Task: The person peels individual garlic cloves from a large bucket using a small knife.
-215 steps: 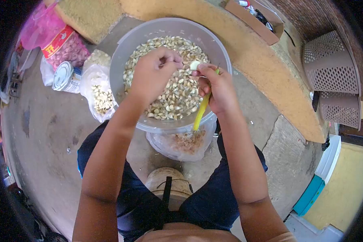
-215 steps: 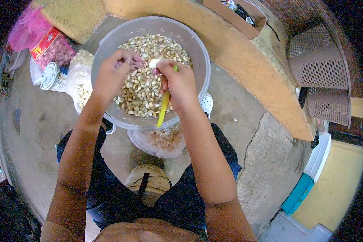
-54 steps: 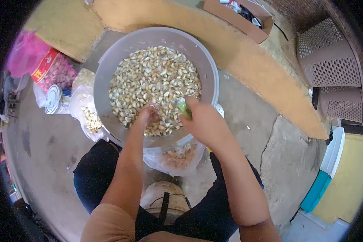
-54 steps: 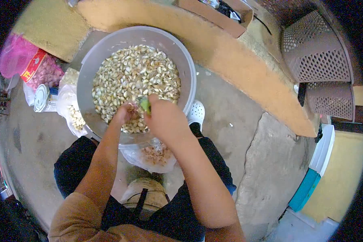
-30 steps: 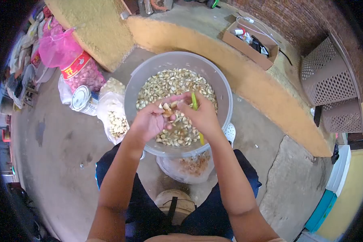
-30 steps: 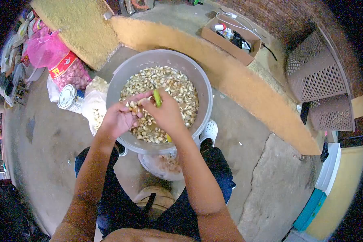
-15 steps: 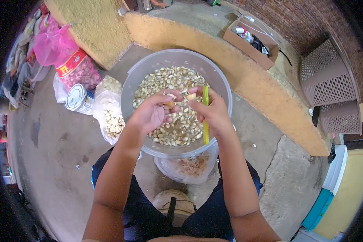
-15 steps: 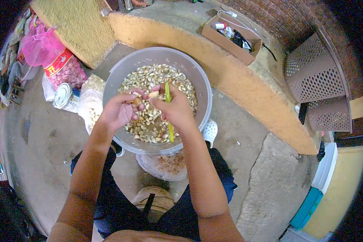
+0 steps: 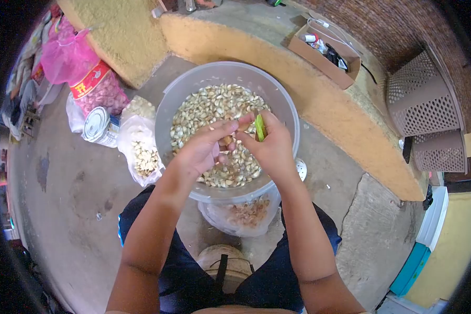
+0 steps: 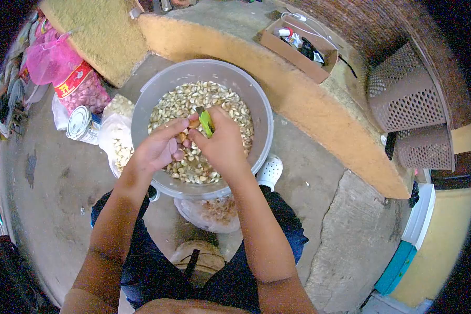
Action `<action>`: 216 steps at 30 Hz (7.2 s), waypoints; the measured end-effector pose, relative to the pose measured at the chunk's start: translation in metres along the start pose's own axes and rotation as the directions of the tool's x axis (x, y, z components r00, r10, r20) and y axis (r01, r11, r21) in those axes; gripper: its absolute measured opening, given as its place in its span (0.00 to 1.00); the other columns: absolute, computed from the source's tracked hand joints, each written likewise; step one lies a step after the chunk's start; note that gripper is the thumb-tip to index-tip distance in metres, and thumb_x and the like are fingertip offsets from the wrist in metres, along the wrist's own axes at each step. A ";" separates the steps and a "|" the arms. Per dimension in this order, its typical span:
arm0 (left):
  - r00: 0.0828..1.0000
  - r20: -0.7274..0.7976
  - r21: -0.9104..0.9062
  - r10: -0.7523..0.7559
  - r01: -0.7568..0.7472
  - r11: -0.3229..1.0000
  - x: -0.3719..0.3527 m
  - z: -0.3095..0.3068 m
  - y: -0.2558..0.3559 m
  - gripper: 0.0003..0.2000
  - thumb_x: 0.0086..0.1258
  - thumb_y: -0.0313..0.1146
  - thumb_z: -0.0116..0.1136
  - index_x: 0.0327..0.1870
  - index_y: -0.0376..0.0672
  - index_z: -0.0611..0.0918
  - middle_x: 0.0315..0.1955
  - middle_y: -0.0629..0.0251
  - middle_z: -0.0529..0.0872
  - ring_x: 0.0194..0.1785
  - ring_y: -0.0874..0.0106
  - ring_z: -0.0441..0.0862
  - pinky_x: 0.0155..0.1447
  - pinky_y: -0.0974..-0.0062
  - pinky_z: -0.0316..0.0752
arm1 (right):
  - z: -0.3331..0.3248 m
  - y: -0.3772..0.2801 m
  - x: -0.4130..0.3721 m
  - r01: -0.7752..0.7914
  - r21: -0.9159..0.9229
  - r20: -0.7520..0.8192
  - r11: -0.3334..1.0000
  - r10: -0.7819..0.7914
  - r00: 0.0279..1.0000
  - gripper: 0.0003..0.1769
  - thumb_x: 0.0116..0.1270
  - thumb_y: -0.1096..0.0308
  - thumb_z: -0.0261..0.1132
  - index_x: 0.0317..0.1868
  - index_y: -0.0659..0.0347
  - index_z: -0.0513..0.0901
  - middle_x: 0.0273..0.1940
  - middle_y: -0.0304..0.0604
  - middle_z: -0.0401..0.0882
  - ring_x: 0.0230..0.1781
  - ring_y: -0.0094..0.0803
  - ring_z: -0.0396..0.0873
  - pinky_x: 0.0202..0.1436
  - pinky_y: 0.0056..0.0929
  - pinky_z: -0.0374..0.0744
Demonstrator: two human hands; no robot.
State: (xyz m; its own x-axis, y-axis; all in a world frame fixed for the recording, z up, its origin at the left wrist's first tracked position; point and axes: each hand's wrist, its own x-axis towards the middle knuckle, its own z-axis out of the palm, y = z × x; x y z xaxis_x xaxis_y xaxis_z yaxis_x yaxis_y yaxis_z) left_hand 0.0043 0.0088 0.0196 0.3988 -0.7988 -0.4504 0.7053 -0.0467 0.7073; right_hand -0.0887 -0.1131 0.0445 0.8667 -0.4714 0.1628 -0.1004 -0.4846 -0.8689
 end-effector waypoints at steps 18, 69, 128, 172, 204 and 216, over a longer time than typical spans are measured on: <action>1.000 0.013 -0.116 -0.006 0.007 0.993 -0.012 0.004 0.007 0.11 0.60 0.37 0.54 0.41 0.44 0.76 0.25 0.75 0.74 0.23 0.85 0.69 0.17 0.89 0.56 | 0.016 0.003 -0.001 0.120 0.010 -0.069 0.993 -0.120 0.990 0.10 0.48 0.73 0.66 0.31 0.65 0.74 0.30 0.43 0.75 0.29 0.26 0.76 0.32 0.24 0.73; 0.986 -0.024 0.182 0.163 -0.156 0.971 -0.013 -0.004 0.020 0.12 0.61 0.39 0.56 0.36 0.39 0.77 0.20 0.74 0.73 0.21 0.85 0.67 0.17 0.89 0.58 | 0.013 -0.003 -0.008 -0.006 0.055 0.202 0.998 -0.005 0.979 0.16 0.62 0.59 0.54 0.29 0.67 0.69 0.22 0.57 0.72 0.24 0.50 0.73 0.27 0.40 0.69; 0.942 -0.181 0.055 0.281 -0.276 0.960 0.005 0.009 -0.022 0.14 0.64 0.41 0.51 0.44 0.42 0.76 0.31 0.73 0.78 0.30 0.82 0.71 0.28 0.85 0.64 | 0.023 0.011 -0.009 0.012 0.036 -0.189 0.999 -0.005 0.982 0.10 0.50 0.67 0.64 0.30 0.65 0.77 0.23 0.48 0.75 0.22 0.35 0.75 0.27 0.28 0.72; 0.985 0.098 0.054 0.145 -0.150 0.987 -0.001 -0.005 -0.001 0.08 0.62 0.34 0.53 0.35 0.40 0.76 0.21 0.73 0.72 0.24 0.83 0.68 0.21 0.86 0.63 | 0.014 0.017 -0.002 -0.361 0.705 0.124 0.611 0.395 0.910 0.06 0.57 0.71 0.55 0.34 0.63 0.74 0.22 0.37 0.74 0.11 0.17 0.62 0.12 0.16 0.61; 0.946 -0.124 0.354 0.301 -0.241 0.904 0.002 0.005 -0.003 0.09 0.59 0.35 0.57 0.36 0.41 0.77 0.22 0.72 0.73 0.25 0.84 0.69 0.19 0.87 0.62 | 0.000 0.016 -0.002 -0.460 0.796 0.343 0.393 0.333 0.878 0.18 0.56 0.68 0.62 0.46 0.67 0.72 0.26 0.32 0.70 0.12 0.14 0.58 0.16 0.14 0.60; 0.642 0.219 0.830 0.735 -0.518 0.205 0.001 0.002 -0.001 0.05 0.56 0.28 0.59 0.33 0.39 0.78 0.28 0.71 0.78 0.31 0.81 0.75 0.31 0.87 0.69 | 0.005 0.024 -0.001 -0.487 0.641 0.299 0.593 0.392 0.870 0.12 0.53 0.63 0.67 0.33 0.63 0.76 0.22 0.33 0.74 0.13 0.14 0.63 0.15 0.14 0.62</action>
State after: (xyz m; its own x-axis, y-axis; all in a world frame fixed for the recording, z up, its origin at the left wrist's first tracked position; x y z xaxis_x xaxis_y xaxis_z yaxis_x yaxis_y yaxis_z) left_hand 0.0030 0.0069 0.0199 0.6461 -0.6782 0.3502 -0.5484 -0.0934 0.8310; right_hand -0.0894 -0.1207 0.0207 0.8605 -0.3803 -0.3389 -0.1690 0.4146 -0.8942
